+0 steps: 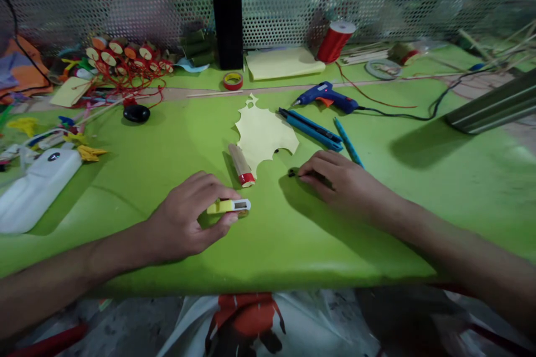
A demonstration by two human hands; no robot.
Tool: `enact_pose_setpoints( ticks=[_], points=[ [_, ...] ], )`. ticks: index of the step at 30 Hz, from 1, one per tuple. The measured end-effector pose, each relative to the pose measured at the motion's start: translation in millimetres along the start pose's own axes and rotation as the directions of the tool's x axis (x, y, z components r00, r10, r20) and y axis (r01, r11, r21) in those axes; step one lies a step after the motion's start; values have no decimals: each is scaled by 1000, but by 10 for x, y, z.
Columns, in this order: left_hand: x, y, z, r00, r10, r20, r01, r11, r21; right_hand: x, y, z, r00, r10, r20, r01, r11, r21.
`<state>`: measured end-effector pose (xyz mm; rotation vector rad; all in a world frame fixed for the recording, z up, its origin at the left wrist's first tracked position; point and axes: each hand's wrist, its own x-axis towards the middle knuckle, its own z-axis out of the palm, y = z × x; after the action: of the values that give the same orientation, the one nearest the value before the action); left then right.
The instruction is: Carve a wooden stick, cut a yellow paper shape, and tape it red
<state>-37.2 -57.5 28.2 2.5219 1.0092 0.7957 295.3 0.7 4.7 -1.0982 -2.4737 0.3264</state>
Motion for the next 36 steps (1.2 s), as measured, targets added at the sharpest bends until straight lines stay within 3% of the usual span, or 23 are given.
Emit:
enact_pose_setpoints(
  ticks=[9,15,20,24,30,36],
  points=[
    [26,6,21,1000,7,-2,-7,1000,5,20,-98,-90,996,-76,-51,79,996,39],
    [60,42,57,1000,13,-4,-13,1000,28,242,-515,-259,966,-247,-72,257,944,207],
    [47,22,90,999,42,-23,-41,997,64,450,-769,-159,933,-359,-3,347,899,266],
    [58,10,109,997,60,-56,-56,996,62,506,-800,-81,915,-401,38,379,888,260],
    [69,4,119,997,56,-57,-53,997,53,487,-810,-130,906,-419,54,396,886,242],
    [60,-4,116,998,48,-48,-44,996,72,487,-835,-72,916,-400,-33,392,873,289]
  ],
)
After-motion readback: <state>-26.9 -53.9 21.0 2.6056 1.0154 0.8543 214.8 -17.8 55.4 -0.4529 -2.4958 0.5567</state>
